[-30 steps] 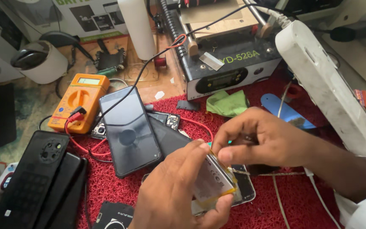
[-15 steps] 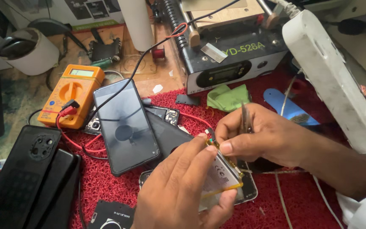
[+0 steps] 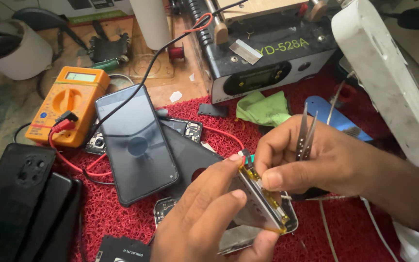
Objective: The person uses tweezers to peel and remove the protective film from a Nokia smartphone battery. They carefully lift the edges and pull the film away from the battery surface.
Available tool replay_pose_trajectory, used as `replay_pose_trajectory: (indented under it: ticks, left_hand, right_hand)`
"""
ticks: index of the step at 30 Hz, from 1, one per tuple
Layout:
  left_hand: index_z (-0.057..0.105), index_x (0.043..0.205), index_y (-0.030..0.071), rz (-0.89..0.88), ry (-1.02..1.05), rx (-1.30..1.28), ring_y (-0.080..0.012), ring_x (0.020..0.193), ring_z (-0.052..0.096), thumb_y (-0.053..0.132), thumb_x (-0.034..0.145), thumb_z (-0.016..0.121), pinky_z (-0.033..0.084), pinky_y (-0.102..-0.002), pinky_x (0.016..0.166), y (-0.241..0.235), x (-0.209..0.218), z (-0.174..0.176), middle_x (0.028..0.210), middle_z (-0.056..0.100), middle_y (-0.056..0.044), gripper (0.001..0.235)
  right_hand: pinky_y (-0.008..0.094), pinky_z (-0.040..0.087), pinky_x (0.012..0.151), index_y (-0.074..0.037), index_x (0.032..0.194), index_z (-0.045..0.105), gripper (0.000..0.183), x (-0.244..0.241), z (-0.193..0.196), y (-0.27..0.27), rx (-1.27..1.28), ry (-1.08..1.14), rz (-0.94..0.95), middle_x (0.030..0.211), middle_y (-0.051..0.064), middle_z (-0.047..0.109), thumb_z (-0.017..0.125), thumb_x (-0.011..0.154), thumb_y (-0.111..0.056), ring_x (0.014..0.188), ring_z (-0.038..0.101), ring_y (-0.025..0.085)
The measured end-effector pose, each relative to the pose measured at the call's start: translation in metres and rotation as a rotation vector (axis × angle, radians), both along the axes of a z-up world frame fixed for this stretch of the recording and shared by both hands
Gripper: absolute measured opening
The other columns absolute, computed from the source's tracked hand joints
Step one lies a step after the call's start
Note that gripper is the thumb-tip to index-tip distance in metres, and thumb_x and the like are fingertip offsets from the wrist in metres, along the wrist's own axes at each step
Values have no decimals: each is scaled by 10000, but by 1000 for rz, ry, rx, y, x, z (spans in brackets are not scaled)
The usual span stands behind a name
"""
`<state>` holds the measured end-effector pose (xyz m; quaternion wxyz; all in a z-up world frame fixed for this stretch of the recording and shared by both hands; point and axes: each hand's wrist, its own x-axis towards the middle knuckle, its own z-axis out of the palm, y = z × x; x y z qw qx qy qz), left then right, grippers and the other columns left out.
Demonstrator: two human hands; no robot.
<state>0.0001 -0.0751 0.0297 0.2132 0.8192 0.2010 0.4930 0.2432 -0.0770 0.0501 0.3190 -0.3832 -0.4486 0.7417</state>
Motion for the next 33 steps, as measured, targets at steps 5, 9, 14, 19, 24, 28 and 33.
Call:
replay_pose_trajectory:
  ticks: [5, 9, 14, 19, 24, 28, 33]
  left_hand:
    - [433, 1285, 70, -3, -68, -78, -361, 1236, 760, 321, 925, 836, 614, -437, 1009, -4, 3, -7, 1321, 653, -259, 596]
    - [467, 1278, 71, 29, -48, -152, -331, 1215, 779, 360, 904, 858, 614, -427, 1002, -7, 3, -9, 1290, 692, -249, 614]
    - [506, 1192, 74, 107, 3, -128, -301, 1147, 789, 357, 870, 838, 613, -403, 962, -3, 2, -7, 1215, 725, -206, 542]
    - [564, 1125, 80, 159, 191, 97, -237, 1110, 783, 213, 931, 803, 660, -331, 913, 9, -5, -7, 1262, 734, -150, 335]
    - [575, 1040, 70, 99, 272, 186, -260, 1048, 714, 493, 895, 791, 611, -368, 836, 11, -8, -10, 1217, 697, -194, 496]
    - [602, 1043, 91, 138, 296, 243, -251, 1055, 719, 521, 908, 759, 609, -369, 840, 9, -6, -10, 1214, 702, -184, 478]
    - [568, 1067, 48, 81, 195, 63, -285, 1082, 715, 457, 915, 747, 617, -386, 891, 7, -5, -6, 1219, 692, -200, 472]
  right_hand:
    - [231, 320, 447, 64, 903, 706, 210, 4, 3, 1, -56, -10, 35, 700, 90, 715, 734, 912, -144, 516, 489, 55]
    - [214, 298, 451, 31, 1010, 704, 219, 12, 4, 6, -120, 7, 126, 742, 88, 727, 711, 946, -178, 521, 451, 23]
    - [214, 312, 408, 39, 915, 709, 248, 14, 1, 6, -155, -80, 116, 694, 77, 716, 723, 953, -205, 482, 458, 30]
    - [225, 416, 541, -2, 870, 701, 203, 11, 2, 4, -10, -134, 172, 712, 1, 672, 742, 936, -189, 613, 552, 42]
    - [224, 364, 494, 0, 858, 694, 170, 6, 2, 2, -35, -228, 148, 679, -17, 625, 790, 907, -132, 578, 494, 40]
    - [247, 418, 541, 3, 857, 690, 192, 5, 2, 2, -16, -182, 128, 694, -9, 622, 765, 937, -155, 615, 523, 59]
    - [283, 487, 615, 0, 863, 681, 217, 4, 6, 2, -25, -134, 127, 741, 16, 652, 716, 958, -192, 683, 592, 99]
